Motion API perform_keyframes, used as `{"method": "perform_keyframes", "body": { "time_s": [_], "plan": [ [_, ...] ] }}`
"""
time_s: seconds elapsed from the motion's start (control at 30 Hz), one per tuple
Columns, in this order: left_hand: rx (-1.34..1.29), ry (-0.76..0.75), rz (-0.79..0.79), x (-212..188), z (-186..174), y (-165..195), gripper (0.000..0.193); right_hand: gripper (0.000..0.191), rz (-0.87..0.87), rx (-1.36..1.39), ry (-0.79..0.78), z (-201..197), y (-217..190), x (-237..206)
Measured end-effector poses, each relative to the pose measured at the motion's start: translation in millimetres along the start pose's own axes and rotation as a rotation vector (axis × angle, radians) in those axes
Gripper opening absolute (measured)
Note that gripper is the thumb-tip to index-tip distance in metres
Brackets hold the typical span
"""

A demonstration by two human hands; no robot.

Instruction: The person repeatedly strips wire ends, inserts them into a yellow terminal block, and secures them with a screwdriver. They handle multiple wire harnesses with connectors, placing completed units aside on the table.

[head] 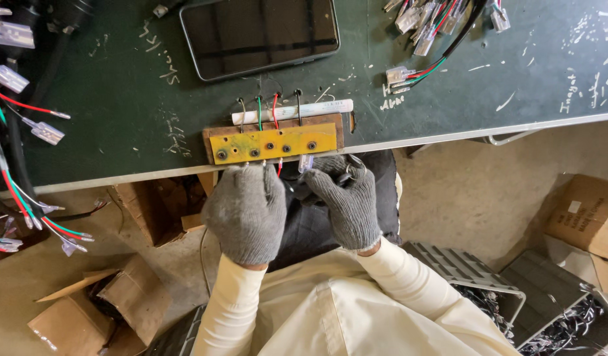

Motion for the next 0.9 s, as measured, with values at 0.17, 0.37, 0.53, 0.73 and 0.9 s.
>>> {"method": "perform_keyframes", "body": {
  "time_s": [0.17,0.37,0.53,0.73,0.9],
  "plan": [
    [-0.044,0.007,-0.017,9,-7,11,0.017,0.016,-0.006,-0.069,0.018,-8,2,-12],
    [-0.435,-0.268,0.132,2,-38,41,0.042,0.034,-0.428,-0.436,-0.203,-11,-27,-33],
    [-0.338,-0.302,0.274,-2,-41,41,0.028,0.048,-0.821,-0.632,-0.288,-8,-45,-32],
    [-0.155,-0.142,0.184,-4,-42,50,0.031,0.020,-0.418,-0.694,-0.582,-8,-35,-26],
    [-0.081,-0.124,0.157,-4,-44,44,0.038,0.014,-0.818,-0.776,-0.291,2,-31,-26]
  ]
}}
Point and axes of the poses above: each hand's wrist, its own x-axis towards the middle knuckle, its own z-axis out of the palm, y = z × x, the point moved 1 cm from there along x, towards the middle knuckle, and after that the axes turned 15 degrees about -x, right-handed, at the moved point
